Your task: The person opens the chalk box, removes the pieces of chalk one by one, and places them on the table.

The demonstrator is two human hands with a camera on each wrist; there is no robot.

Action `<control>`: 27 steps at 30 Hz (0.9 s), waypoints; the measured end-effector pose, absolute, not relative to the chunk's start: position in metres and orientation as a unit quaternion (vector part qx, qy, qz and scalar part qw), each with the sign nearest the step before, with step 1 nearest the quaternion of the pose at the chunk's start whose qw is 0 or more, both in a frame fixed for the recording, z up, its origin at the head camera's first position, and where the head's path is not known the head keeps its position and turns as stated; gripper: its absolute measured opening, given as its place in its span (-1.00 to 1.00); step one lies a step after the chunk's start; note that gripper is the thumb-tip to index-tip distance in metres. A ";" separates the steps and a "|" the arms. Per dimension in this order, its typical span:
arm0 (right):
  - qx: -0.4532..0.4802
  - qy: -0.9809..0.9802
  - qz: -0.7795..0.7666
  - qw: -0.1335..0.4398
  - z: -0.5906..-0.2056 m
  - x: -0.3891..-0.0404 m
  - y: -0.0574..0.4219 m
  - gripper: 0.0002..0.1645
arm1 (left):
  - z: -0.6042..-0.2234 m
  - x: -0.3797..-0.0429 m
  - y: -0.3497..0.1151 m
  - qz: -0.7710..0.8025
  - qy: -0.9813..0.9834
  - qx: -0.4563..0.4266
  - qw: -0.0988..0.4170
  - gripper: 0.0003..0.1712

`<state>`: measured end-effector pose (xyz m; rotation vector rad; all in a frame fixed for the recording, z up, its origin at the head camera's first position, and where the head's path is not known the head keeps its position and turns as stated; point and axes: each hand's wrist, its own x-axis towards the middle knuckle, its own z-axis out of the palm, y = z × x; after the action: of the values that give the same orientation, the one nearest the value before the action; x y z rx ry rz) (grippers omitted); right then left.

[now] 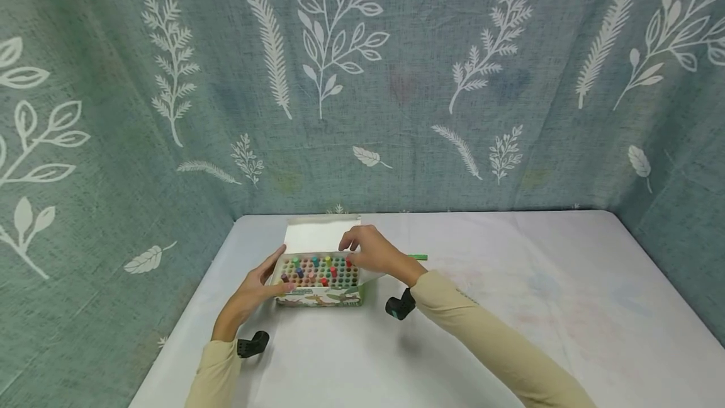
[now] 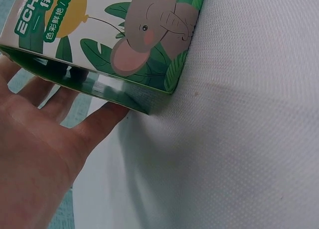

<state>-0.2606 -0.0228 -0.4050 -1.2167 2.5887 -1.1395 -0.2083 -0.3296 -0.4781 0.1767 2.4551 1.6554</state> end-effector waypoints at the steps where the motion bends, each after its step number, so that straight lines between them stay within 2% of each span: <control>1: -0.397 0.842 -0.363 0.033 -0.407 -0.261 -0.025 -0.80 | -0.478 -0.208 -0.330 0.556 0.825 0.059 0.087 0.01; 13: -0.406 0.881 -0.240 0.040 -0.417 -0.261 -0.040 -0.70 | -0.477 -0.207 -0.328 0.557 0.824 0.059 0.087 0.02; 19: -0.409 0.888 -0.208 0.036 -0.418 -0.260 -0.043 -0.77 | -0.478 -0.207 -0.330 0.556 0.824 0.058 0.088 0.03; 24: -0.412 0.893 -0.177 0.033 -0.418 -0.261 -0.046 -0.55 | -0.478 -0.208 -0.329 0.558 0.823 0.058 0.086 0.01; 27: -0.416 0.894 -0.166 0.031 -0.418 -0.261 -0.047 -0.52 | -0.475 -0.206 -0.328 0.560 0.821 0.056 0.090 0.02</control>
<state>-0.2606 -0.0473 -0.4178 -1.2807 2.7543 -0.5125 -0.2064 -0.3279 -0.4747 0.1659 2.4426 1.6666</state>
